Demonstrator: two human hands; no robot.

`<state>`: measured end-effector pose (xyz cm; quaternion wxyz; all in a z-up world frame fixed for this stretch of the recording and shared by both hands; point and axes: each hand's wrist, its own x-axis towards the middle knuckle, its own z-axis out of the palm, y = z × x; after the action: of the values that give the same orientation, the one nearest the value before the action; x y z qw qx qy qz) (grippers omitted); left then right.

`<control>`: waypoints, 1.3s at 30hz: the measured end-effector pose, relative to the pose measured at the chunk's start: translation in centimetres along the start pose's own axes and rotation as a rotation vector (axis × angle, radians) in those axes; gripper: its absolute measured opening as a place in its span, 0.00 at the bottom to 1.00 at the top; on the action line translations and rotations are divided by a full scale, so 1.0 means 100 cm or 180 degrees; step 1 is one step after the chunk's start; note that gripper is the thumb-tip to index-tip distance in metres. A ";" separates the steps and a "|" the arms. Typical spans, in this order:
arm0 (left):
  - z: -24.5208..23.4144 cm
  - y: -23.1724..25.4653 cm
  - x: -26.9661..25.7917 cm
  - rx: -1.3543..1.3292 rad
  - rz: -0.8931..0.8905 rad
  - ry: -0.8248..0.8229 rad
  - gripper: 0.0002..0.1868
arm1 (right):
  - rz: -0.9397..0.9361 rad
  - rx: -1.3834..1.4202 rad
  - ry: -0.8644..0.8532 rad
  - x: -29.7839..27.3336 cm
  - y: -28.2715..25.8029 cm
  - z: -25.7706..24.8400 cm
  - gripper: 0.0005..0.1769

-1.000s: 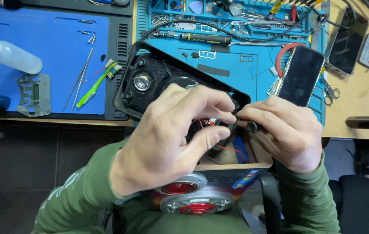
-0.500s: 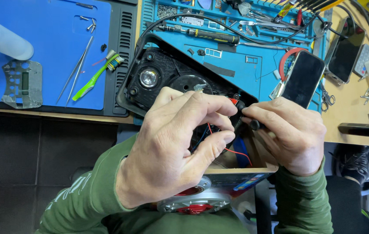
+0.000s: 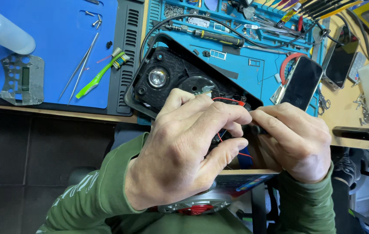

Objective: The person repairs a portable speaker by connecting wires, securing a battery, and reassembling the internal components. They use a screwdriver to tighten screws and adjust the placement of the circuit board and speaker cone.

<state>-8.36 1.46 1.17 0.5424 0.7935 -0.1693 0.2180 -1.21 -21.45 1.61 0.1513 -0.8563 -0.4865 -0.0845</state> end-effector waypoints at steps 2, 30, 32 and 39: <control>0.000 -0.001 -0.001 0.0044 0.0009 -0.0047 0.13 | 0.0173 0.0126 0.0055 -0.005 0.002 0.003 0.11; -0.001 -0.002 -0.001 0.0111 0.0033 -0.0073 0.11 | 0.0123 -0.0991 -0.0091 0.004 -0.004 0.004 0.14; 0.000 -0.002 -0.001 0.0143 0.0049 -0.0057 0.09 | 0.0068 -0.1226 -0.0191 0.005 -0.003 0.003 0.17; 0.000 -0.002 -0.001 0.0159 0.0060 -0.0119 0.09 | 0.0107 -0.1103 -0.0303 0.006 0.000 0.005 0.24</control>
<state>-8.34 1.58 0.95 0.5171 0.8090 -0.1814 0.2124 -0.86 -20.80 1.32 -0.0203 -0.8806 -0.4570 -0.1238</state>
